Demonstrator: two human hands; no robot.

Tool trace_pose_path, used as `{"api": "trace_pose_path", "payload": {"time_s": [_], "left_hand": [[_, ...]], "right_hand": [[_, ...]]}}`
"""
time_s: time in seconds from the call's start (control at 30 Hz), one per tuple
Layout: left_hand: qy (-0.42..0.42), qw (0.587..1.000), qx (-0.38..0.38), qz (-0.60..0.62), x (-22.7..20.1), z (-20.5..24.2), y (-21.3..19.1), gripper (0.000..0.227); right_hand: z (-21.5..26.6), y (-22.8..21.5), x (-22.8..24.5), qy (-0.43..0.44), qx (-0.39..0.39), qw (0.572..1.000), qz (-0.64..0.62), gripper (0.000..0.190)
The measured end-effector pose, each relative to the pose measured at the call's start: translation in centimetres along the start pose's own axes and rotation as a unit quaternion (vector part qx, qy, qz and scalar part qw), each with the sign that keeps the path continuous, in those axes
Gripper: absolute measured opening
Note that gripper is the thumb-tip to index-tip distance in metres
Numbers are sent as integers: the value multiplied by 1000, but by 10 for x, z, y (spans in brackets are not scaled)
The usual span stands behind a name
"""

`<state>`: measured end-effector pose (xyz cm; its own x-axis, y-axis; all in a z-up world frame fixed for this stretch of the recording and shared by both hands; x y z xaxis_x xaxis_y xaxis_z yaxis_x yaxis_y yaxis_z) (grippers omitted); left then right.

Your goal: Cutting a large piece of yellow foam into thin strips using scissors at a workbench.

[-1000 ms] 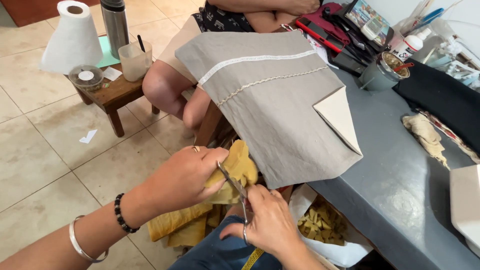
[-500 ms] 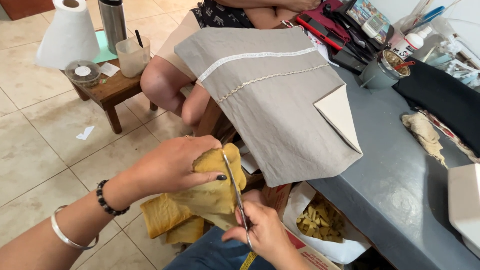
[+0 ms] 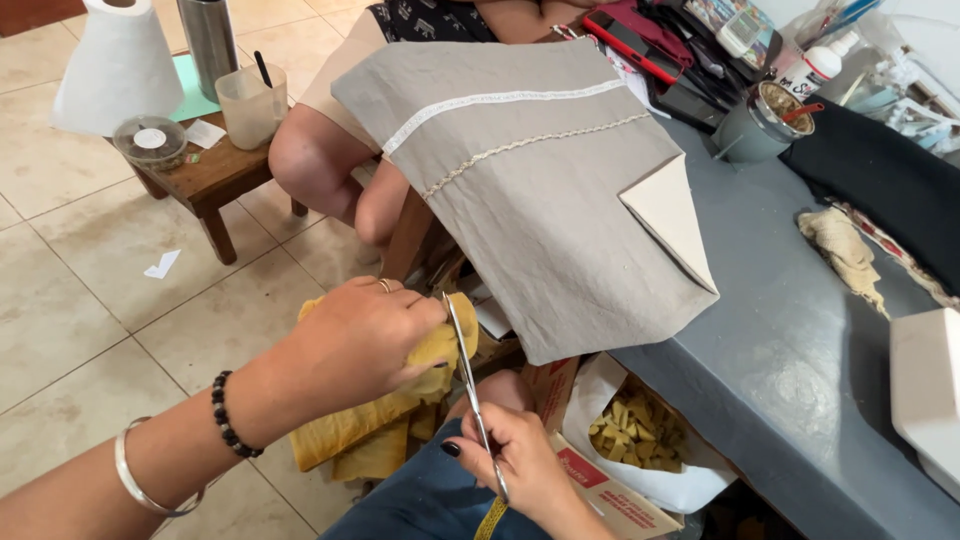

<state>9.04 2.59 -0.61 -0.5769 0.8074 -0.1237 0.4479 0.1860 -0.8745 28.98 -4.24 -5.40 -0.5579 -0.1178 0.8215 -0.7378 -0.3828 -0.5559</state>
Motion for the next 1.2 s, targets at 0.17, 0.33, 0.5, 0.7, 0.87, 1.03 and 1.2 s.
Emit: {"api": "trace_pose_path", "payload": {"time_s": [0.17, 0.33, 0.5, 0.7, 0.87, 1.03, 1.2], "left_hand": [[13, 999, 38, -2, -4, -1, -11, 42], [66, 995, 44, -59, -27, -6, -21, 20], [159, 969, 75, -172, -55, -6, -5, 18], [133, 981, -34, -139, -57, -18, -37, 20], [118, 988, -50, -90, -43, -17, -35, 24], [78, 997, 24, 6, -27, -8, -12, 52], [-9, 986, 133, 96, -15, -20, -21, 73]], "right_hand": [[18, 10, -16, 84, 91, 976, -181, 32], [15, 7, -16, 42, 119, 982, -143, 23], [13, 19, -9, 80, 141, 983, -86, 10], [24, 7, -8, 15, 27, 993, -112, 48], [27, 7, -10, 58, 28, 985, -159, 31], [24, 7, -15, 27, 10, 990, -137, 28], [17, 3, -19, -25, -15, 995, -97, 24]]}}
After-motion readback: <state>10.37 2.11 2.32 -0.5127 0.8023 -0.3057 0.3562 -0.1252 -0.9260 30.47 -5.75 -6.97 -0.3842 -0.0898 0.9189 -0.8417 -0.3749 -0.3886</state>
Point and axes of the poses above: each hand's wrist, its own z-axis away from the middle knuckle, its own y-axis out of the palm, x = y × z, the point moved 5 cm from there along -z, towards the middle knuckle, and after that the axes turned 8 degrees about y, right-handed, at the moved point
